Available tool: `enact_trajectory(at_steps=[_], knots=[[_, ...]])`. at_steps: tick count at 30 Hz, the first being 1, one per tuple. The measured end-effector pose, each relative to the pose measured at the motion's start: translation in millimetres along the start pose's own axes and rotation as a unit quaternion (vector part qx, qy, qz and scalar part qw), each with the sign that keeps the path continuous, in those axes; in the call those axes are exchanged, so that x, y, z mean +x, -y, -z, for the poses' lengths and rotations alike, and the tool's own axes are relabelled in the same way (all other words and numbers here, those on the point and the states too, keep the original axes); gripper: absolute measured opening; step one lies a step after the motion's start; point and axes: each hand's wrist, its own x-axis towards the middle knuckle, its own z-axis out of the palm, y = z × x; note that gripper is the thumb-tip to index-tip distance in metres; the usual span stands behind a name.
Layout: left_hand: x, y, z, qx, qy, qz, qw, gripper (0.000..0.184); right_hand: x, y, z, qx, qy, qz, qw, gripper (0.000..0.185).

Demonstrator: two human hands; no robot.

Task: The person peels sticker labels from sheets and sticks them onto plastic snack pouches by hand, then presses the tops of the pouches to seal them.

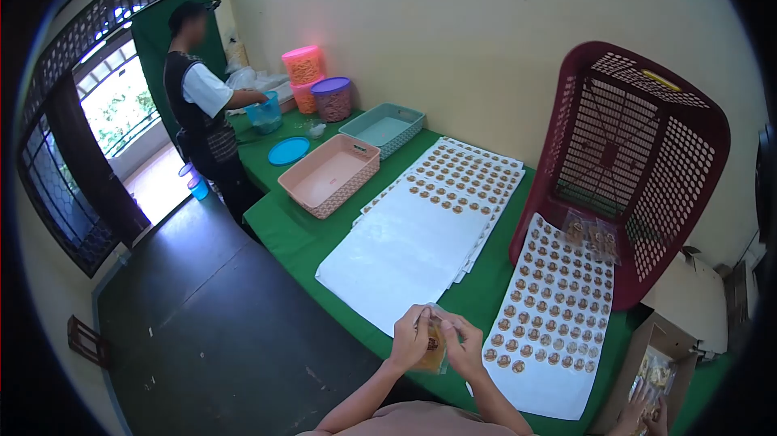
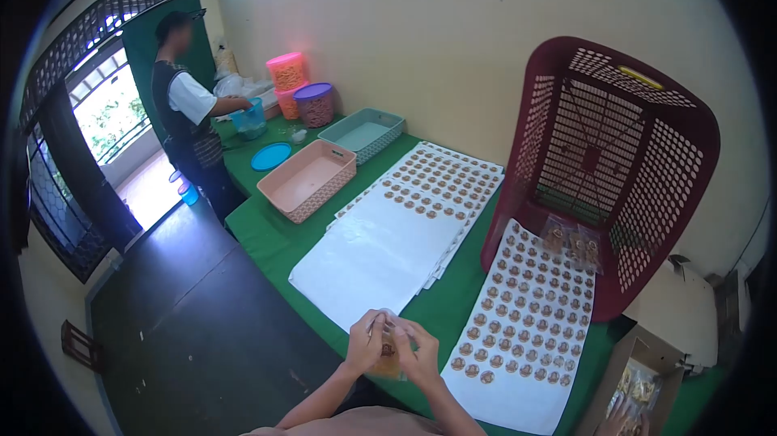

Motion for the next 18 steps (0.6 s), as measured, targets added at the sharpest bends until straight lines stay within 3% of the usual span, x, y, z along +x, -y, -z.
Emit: enact_trajectory(at_steps=[2, 6, 10, 11, 12, 14, 18], knots=[[-2, -6, -5, -0.039, 0.054, -0.032, 0.997, 0.024, -5, -16, 11, 0.102, -0.036, -0.091, 0.99, 0.021], [-12, -24, -20, -0.049, 0.147, -0.096, 0.983, 0.027, -2, -2, 42, -0.001, -0.078, -0.1, 0.992, 0.022], [-10, -15, -26, -0.044, 0.145, -0.054, 0.987, 0.026, -13, 1, 50, 0.017, -0.077, -0.137, 0.987, 0.021], [-9, -17, -28, -0.025, 0.099, -0.05, 0.994, 0.024, -16, 8, 53, 0.016, -0.057, -0.151, 0.987, 0.02], [-7, -21, -27, -0.026, 0.105, -0.05, 0.993, 0.024, -19, 14, 55, 0.015, -0.062, -0.152, 0.986, 0.02], [-4, -26, -24, 0.016, 0.155, 0.002, 0.988, 0.022, -23, 22, 58, -0.023, -0.018, -0.056, 0.998, 0.019], [-9, -23, -31, -0.005, 0.211, -0.097, 0.973, 0.019, -30, 16, 68, -0.028, -0.042, -0.068, 0.996, 0.016]])
